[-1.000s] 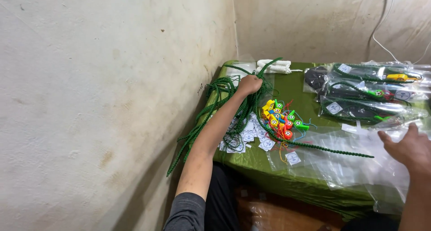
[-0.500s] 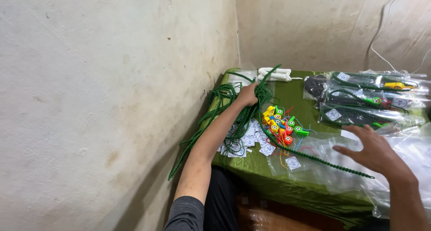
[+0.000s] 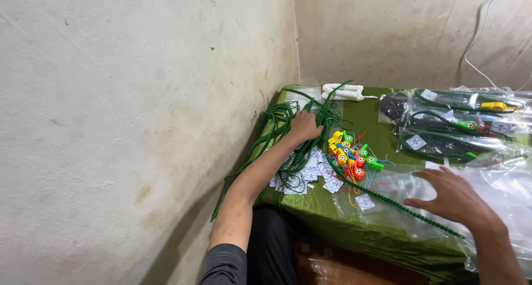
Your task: The person assembles a keychain by attaching a green braided cord to a small plastic charm. They thread the cord through the charm, tie a knot, and then place the finished keychain into a clear plastic bag.
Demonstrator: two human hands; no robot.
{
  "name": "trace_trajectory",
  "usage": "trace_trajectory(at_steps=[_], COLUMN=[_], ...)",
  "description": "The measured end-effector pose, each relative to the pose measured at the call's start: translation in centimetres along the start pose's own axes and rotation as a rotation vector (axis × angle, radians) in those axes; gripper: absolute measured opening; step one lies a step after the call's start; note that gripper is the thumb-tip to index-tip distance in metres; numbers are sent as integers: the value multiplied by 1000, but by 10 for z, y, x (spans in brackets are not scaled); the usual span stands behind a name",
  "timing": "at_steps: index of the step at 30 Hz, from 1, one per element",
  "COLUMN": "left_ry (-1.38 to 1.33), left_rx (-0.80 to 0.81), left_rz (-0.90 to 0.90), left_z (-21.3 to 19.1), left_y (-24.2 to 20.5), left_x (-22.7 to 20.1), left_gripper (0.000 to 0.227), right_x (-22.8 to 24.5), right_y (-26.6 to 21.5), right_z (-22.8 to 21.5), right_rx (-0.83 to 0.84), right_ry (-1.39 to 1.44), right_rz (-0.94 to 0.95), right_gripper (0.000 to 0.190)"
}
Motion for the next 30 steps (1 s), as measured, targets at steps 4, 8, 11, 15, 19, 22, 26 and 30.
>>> trace_trajectory(at_steps=[4,8,11,15,19,22,26,30], left_ry=[-16,-45,-59,-19,145,102,-33,-180], left_rx=[-24,-25,-172,-96,-96,-164,-81,-220], left_rz=[8,-10,73,96,203,251,149,155], left_z=[6,6,11,0,17,28,12,20], left_y=[6,0,-5,-30,-28,-25,-35,-17], left_x=[1,0,1,-9,2,9,1,7], left_gripper=[38,41,57,41,35,26,24,25], right_x=[34,71,81,76,81,91,112,85], right_y=[13,10,13,15,-6,-12,10,84], right_z=[22,29,33,27,-23,-70,-144,-221], right_rx=[-84,-36,-26,-89,-222,-382,-617,-649], right_ry=[64,-62,-47,62,393,583,747,1017], right_rz=[-261,-272,-292,-365,-297,-298,-352,-482], right_gripper=[70,35,19,14,17,21,10,5])
Point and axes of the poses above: each hand's wrist, its own y-axis towards the middle knuckle, its own z-axis out of the palm, x = y × z, the point moved 1 cm from there along y, towards the middle knuckle, and after that the axes turned 3 degrees about -y, right-handed, at the moved point
